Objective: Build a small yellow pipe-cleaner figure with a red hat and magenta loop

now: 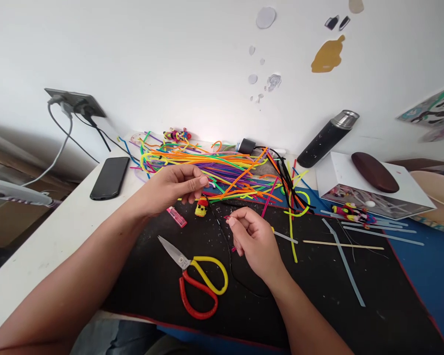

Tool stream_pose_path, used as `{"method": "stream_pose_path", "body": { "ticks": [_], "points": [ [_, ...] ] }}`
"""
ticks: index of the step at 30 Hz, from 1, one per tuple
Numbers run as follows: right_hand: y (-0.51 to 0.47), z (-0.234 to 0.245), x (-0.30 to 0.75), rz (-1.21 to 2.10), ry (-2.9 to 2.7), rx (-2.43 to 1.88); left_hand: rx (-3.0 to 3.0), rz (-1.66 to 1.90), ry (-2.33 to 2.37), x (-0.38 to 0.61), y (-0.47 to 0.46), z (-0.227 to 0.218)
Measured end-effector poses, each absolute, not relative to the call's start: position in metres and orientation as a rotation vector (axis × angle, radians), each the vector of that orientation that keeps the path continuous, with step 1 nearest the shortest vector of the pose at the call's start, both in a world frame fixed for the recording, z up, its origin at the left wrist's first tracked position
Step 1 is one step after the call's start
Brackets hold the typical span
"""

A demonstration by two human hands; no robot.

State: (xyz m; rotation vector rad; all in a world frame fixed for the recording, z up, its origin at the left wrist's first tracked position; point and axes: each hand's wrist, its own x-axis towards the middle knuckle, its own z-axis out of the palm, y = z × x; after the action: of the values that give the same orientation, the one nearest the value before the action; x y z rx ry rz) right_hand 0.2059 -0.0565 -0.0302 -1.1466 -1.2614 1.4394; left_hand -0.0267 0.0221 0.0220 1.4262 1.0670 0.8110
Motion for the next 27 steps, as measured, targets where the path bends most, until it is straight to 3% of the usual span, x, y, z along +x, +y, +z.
{"method": "stream_pose_path", "body": {
  "ticks": [9, 27],
  "points": [
    [-0.057, -0.03, 0.206, 1.425, -1.273, -1.162, 1.449, 0.773, 1.04, -0.021, 0.021, 0.024],
    [-0.058, -0.028, 0.207, 1.427, -1.289, -1.158, 1.568, 0.374, 0.905, -0.004, 0.009, 0.02]
  ]
}}
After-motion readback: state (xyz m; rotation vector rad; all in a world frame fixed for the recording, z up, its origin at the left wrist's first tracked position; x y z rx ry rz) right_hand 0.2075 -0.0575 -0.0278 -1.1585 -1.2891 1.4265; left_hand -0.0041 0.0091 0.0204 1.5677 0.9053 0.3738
